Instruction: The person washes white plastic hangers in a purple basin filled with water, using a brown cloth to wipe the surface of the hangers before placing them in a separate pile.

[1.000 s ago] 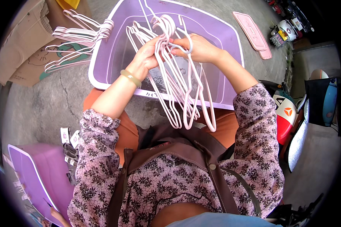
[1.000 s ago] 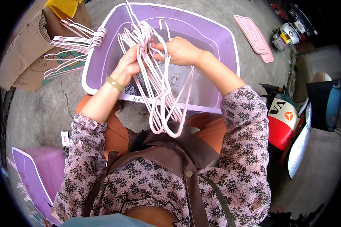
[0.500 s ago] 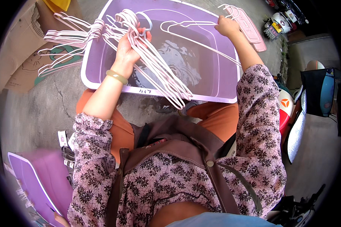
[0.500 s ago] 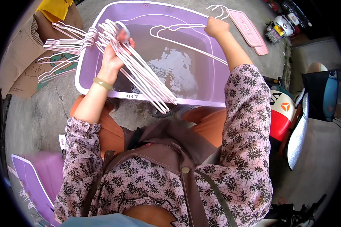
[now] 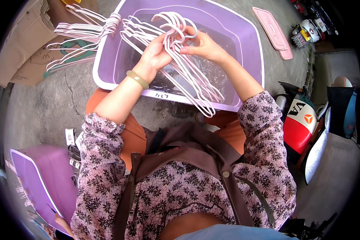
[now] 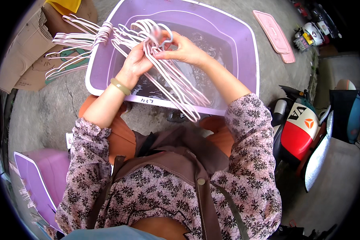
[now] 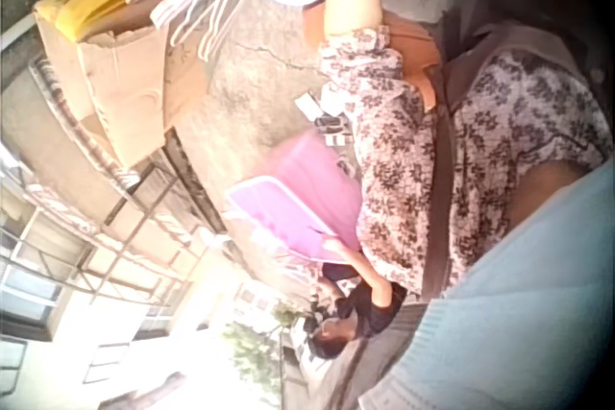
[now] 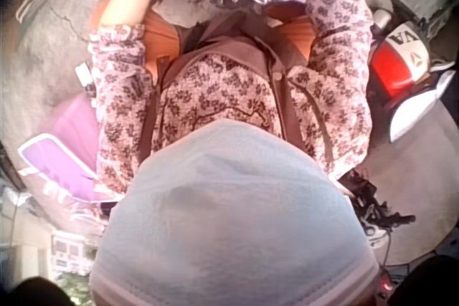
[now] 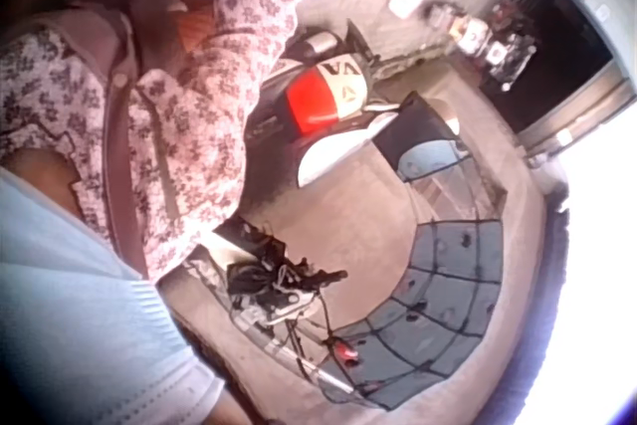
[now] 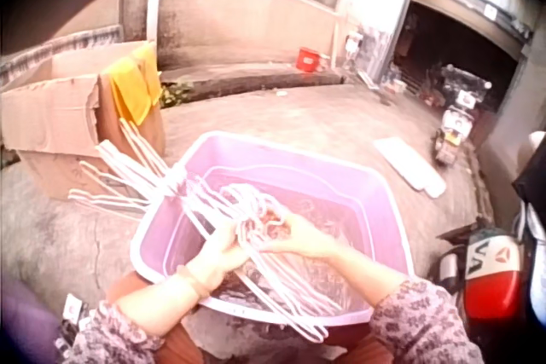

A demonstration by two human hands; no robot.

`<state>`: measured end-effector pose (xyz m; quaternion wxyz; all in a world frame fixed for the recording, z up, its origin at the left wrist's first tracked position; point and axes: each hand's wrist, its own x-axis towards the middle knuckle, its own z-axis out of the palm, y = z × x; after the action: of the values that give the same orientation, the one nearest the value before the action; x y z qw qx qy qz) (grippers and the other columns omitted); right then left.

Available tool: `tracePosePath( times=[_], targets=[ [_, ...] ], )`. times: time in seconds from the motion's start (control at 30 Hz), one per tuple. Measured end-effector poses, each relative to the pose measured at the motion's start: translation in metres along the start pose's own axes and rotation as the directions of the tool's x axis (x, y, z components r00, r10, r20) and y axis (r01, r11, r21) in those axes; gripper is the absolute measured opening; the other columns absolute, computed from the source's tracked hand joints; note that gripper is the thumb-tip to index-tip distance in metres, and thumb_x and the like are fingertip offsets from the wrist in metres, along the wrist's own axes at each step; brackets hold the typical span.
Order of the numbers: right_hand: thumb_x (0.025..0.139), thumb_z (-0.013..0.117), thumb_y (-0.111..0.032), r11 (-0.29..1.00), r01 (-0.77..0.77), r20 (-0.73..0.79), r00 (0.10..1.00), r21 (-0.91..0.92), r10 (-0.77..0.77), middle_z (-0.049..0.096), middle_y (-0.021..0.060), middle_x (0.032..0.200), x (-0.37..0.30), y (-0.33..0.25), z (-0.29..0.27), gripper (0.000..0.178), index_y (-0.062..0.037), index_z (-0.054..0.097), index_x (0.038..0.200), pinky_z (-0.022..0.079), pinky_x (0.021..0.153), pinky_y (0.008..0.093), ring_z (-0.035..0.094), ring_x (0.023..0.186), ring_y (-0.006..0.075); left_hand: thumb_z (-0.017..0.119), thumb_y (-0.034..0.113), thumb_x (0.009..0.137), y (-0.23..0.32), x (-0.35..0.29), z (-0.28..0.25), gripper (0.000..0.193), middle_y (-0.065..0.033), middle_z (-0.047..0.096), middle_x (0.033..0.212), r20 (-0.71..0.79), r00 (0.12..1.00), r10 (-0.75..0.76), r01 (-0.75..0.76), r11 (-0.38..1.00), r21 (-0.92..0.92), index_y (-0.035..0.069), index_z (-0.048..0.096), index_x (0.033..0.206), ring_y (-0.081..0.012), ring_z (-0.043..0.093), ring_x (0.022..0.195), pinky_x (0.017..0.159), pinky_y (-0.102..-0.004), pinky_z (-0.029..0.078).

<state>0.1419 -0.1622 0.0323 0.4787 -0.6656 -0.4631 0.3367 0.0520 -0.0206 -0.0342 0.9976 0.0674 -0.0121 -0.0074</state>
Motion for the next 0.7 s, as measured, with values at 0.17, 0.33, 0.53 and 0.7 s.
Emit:
tracePosePath(
  times=[0.17, 0.33, 0.53, 0.7],
  targets=[
    [0.071, 0.074, -0.024, 0.996, 0.054, 0.070, 0.996, -0.072, -0.049, 0.056, 0.0085, 0.113, 0.011, -0.016, -0.007, 0.038, -0.0017, 0.064, 0.099, 0.041, 0.089, 0.0291, 0.052, 0.103, 0.0149, 0.037, 0.034, 0.094, -0.017, -0.010, 0.009, 0.036, -0.0128, 0.059, 0.100, 0.076, 0.976, -0.202, 0.184, 0.964, 0.193, 0.005, 0.050, 0.111, -0.0244, 0.059, 0.093, 0.077, -0.0458, 0.050],
    [0.079, 0.065, -0.016, 0.972, 0.012, 0.039, 0.999, 0.233, -0.022, 0.063, 0.0073, 0.104, 0.005, -0.031, 0.000, 0.035, -0.0033, 0.060, 0.111, 0.047, 0.078, 0.0250, 0.058, 0.090, 0.0122, 0.038, 0.038, 0.092, -0.017, -0.002, 0.009, 0.045, -0.0182, 0.054, 0.112, 0.123, 0.959, -0.255, 0.237, 0.961, 0.140, 0.001, 0.047, 0.117, -0.0324, 0.054, 0.102, 0.089, -0.0491, 0.043],
    [0.083, 0.061, -0.019, 0.989, -0.050, -0.065, 0.997, -0.140, 0.041, 0.065, 0.0037, 0.099, 0.003, -0.034, -0.020, 0.027, -0.0041, 0.062, 0.106, 0.047, 0.072, 0.0249, 0.059, 0.082, 0.0088, 0.028, 0.027, 0.094, -0.016, -0.001, 0.020, 0.041, -0.0213, 0.057, 0.105, 0.065, 0.987, -0.147, 0.138, 0.982, 0.129, -0.002, 0.048, 0.116, -0.0331, 0.056, 0.100, 0.087, -0.0458, 0.044],
    [0.083, 0.063, -0.020, 0.976, 0.131, -0.176, 0.971, -0.174, -0.162, 0.062, -0.0003, 0.073, -0.004, -0.046, -0.014, 0.018, -0.0022, 0.065, 0.086, 0.044, 0.055, 0.0206, 0.054, 0.065, 0.0047, 0.030, 0.019, 0.093, -0.009, 0.002, 0.012, 0.038, -0.0236, 0.053, 0.109, 0.081, 0.987, -0.139, 0.141, 0.990, -0.014, -0.008, 0.046, 0.114, -0.0360, 0.050, 0.107, 0.095, -0.0493, 0.038]
  ],
)
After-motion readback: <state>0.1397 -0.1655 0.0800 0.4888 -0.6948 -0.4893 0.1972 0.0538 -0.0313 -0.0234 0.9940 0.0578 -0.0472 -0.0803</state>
